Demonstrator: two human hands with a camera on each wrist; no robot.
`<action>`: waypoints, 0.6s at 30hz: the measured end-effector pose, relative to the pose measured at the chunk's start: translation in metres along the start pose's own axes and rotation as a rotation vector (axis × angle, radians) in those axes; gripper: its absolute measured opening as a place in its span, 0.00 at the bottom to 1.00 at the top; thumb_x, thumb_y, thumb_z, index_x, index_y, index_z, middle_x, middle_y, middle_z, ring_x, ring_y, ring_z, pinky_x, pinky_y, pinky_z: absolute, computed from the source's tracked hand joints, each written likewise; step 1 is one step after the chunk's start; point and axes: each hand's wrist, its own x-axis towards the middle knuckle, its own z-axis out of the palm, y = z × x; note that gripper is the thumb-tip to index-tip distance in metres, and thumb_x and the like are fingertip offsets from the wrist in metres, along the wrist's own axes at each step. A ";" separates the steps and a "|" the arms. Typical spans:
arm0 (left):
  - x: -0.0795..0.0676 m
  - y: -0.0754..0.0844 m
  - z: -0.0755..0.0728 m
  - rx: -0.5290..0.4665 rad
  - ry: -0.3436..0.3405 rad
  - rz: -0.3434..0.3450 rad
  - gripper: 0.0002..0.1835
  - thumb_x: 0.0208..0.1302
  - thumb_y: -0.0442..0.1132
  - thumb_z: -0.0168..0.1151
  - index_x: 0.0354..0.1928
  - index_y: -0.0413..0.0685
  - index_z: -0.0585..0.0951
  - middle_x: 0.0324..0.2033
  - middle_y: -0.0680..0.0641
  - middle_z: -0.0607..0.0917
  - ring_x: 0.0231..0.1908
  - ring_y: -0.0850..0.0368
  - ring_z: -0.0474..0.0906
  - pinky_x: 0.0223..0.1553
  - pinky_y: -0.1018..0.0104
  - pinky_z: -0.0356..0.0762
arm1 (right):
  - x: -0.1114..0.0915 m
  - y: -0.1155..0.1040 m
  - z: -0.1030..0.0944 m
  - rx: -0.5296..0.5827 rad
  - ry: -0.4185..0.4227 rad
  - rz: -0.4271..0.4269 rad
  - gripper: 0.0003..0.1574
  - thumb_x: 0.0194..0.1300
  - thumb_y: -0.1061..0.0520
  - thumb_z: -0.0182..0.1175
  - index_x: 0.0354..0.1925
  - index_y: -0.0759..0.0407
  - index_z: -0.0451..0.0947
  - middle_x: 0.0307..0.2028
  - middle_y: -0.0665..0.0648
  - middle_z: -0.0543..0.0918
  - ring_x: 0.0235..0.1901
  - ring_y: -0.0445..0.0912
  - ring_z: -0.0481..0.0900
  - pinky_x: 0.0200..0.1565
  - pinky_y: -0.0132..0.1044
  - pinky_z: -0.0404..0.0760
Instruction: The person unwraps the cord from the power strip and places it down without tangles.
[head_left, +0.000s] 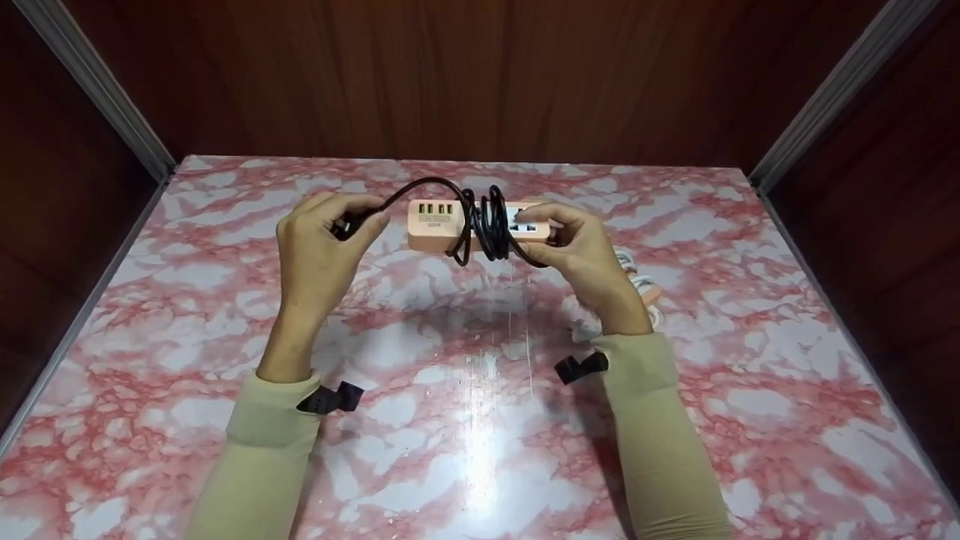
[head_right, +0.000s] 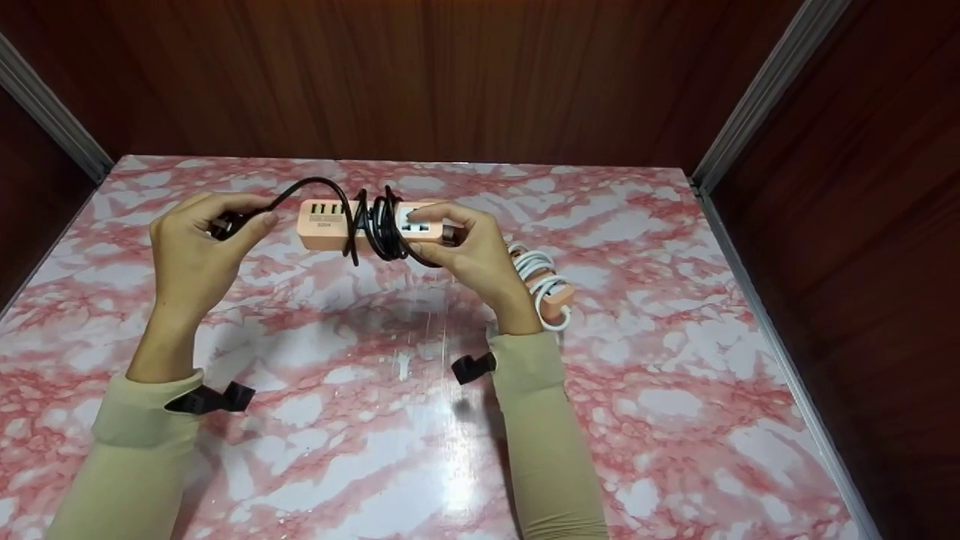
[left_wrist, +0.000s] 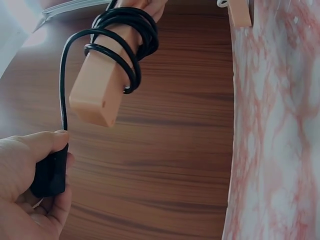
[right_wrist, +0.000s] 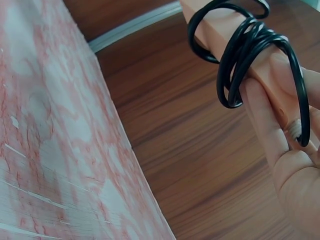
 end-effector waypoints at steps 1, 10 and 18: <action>0.000 0.000 -0.001 0.002 0.000 0.006 0.08 0.66 0.41 0.78 0.44 0.49 0.94 0.35 0.51 0.90 0.35 0.62 0.79 0.38 0.70 0.74 | 0.000 0.000 0.000 -0.004 0.004 0.002 0.21 0.60 0.76 0.71 0.51 0.62 0.88 0.53 0.61 0.85 0.38 0.46 0.86 0.42 0.37 0.88; 0.000 0.006 -0.007 0.021 -0.018 0.084 0.09 0.64 0.41 0.79 0.45 0.49 0.93 0.39 0.51 0.92 0.42 0.56 0.82 0.48 0.60 0.73 | -0.002 -0.001 -0.002 0.002 0.028 -0.002 0.21 0.62 0.76 0.70 0.53 0.64 0.87 0.54 0.63 0.85 0.41 0.48 0.88 0.46 0.38 0.89; -0.002 0.010 -0.019 0.049 -0.072 0.131 0.11 0.66 0.43 0.77 0.48 0.51 0.93 0.42 0.50 0.92 0.44 0.55 0.82 0.49 0.59 0.74 | -0.001 -0.001 -0.001 0.047 0.039 -0.024 0.21 0.61 0.76 0.71 0.52 0.65 0.87 0.52 0.64 0.85 0.40 0.48 0.87 0.44 0.36 0.89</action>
